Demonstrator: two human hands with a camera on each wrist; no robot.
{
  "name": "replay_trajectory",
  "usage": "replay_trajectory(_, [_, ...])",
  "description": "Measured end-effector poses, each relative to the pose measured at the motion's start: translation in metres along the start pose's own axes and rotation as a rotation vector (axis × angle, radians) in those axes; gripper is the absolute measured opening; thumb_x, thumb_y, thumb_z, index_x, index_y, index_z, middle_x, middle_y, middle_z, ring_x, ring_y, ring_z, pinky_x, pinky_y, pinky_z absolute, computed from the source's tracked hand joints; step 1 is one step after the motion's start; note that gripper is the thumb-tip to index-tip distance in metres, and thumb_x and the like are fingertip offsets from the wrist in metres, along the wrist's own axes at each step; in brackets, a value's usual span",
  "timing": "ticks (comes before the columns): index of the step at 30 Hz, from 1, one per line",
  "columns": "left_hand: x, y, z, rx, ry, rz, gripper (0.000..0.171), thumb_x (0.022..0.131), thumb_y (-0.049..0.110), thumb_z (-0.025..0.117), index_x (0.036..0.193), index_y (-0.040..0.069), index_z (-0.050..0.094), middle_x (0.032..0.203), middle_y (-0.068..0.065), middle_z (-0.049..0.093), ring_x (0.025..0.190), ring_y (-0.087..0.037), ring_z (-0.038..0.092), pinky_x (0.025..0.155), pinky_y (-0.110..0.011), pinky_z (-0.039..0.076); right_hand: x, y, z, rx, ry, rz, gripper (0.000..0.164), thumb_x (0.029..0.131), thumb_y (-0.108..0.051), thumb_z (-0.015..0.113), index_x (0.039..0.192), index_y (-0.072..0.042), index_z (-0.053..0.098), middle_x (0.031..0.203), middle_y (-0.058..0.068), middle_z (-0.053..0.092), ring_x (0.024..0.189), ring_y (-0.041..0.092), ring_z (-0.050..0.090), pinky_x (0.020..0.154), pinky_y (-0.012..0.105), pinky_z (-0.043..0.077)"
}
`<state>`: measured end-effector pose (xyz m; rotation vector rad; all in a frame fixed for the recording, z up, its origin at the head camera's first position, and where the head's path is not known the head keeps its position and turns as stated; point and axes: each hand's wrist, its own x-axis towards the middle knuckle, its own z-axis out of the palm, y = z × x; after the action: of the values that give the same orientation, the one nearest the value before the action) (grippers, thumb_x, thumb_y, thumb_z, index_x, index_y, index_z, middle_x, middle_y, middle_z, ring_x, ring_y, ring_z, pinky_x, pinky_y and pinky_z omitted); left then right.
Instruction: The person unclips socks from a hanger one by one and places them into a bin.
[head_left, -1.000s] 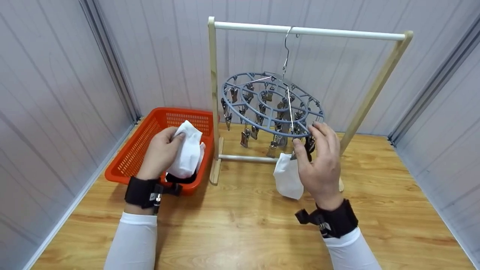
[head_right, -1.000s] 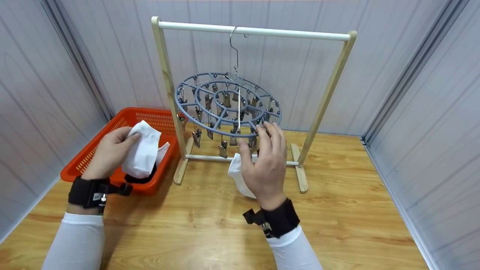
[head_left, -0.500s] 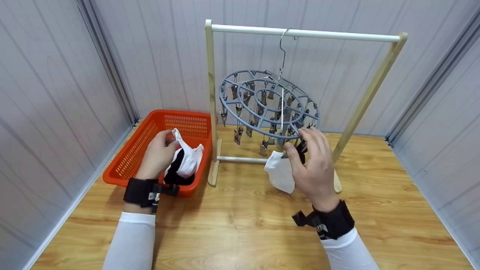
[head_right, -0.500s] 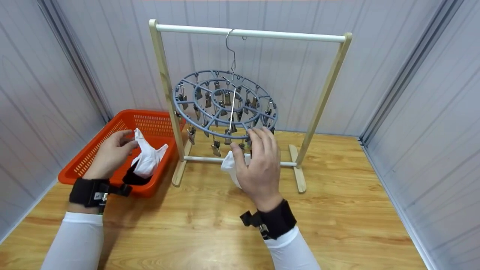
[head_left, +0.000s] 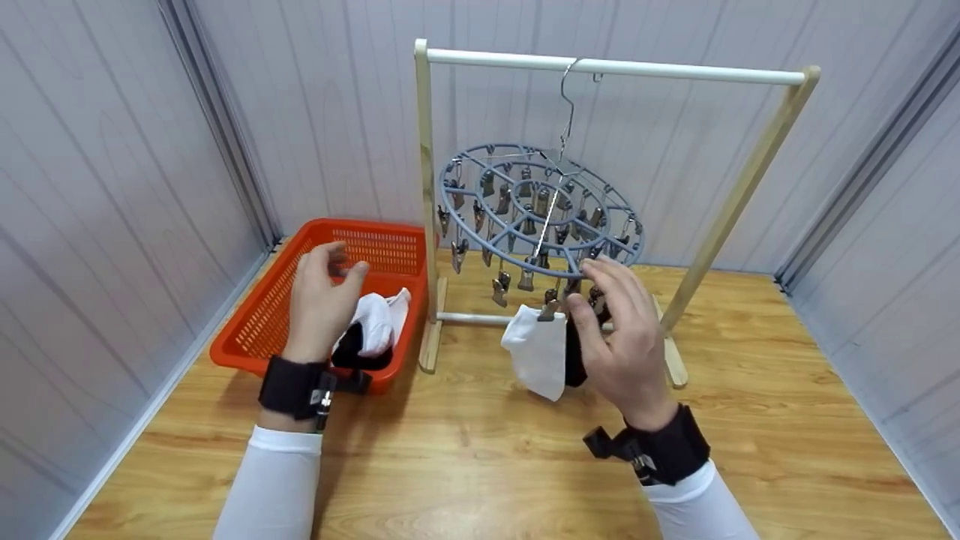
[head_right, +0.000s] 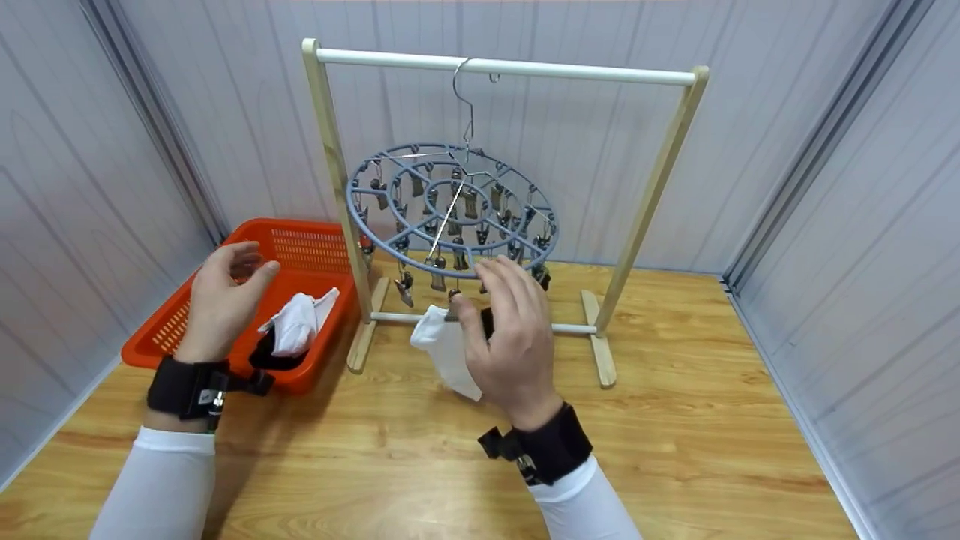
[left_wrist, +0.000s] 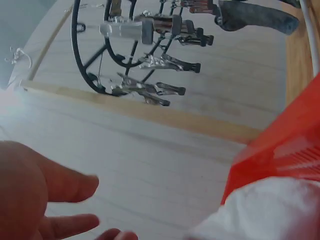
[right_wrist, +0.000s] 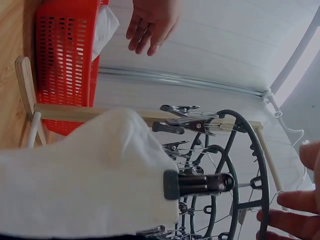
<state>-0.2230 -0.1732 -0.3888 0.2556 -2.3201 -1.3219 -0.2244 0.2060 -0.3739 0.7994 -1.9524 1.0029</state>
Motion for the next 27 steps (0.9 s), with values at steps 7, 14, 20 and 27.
replay_trajectory(7, [-0.010,0.016,0.015,-0.078,-0.124,0.114,0.041,0.106,0.019,0.077,0.141,-0.001,0.068,0.129,-0.020,0.071,0.119,-0.034,0.065,0.103,-0.047,0.050,0.005,0.005,-0.005,-0.017,0.087,0.052,0.035,0.109,-0.003,0.064,0.141,0.009,0.068,0.150,0.024,0.064,0.148,0.044,0.052,0.130,0.052,0.033])
replay_trajectory(14, [-0.034,0.035,0.054,-0.157,-0.400,0.220,0.046,0.102,0.024,0.085,0.140,0.004,0.071,0.127,-0.012,0.075,0.111,-0.027,0.072,0.096,-0.042,0.060,0.004,0.014,-0.008,-0.128,0.064,0.148,0.039,0.112,-0.012,0.061,0.144,0.012,0.064,0.154,0.027,0.060,0.154,0.043,0.045,0.132,0.054,0.029])
replay_trajectory(20, [-0.054,0.041,0.096,-0.167,-0.464,0.225,0.069,0.098,0.026,0.090,0.153,0.001,0.057,0.147,-0.020,0.067,0.130,-0.033,0.068,0.107,-0.048,0.058,0.004,0.016,-0.006,-0.147,0.015,0.175,0.042,0.112,-0.014,0.062,0.145,0.013,0.062,0.153,0.031,0.058,0.154,0.047,0.044,0.132,0.058,0.026])
replay_trajectory(27, [-0.064,0.034,0.122,-0.231,-0.455,0.169,0.087,0.096,0.030,0.091,0.161,-0.005,0.045,0.160,-0.022,0.057,0.143,-0.034,0.059,0.116,-0.049,0.051,0.004,0.012,-0.005,-0.143,-0.021,0.177,0.039,0.113,-0.016,0.063,0.141,0.012,0.065,0.145,0.030,0.065,0.145,0.047,0.052,0.127,0.061,0.032])
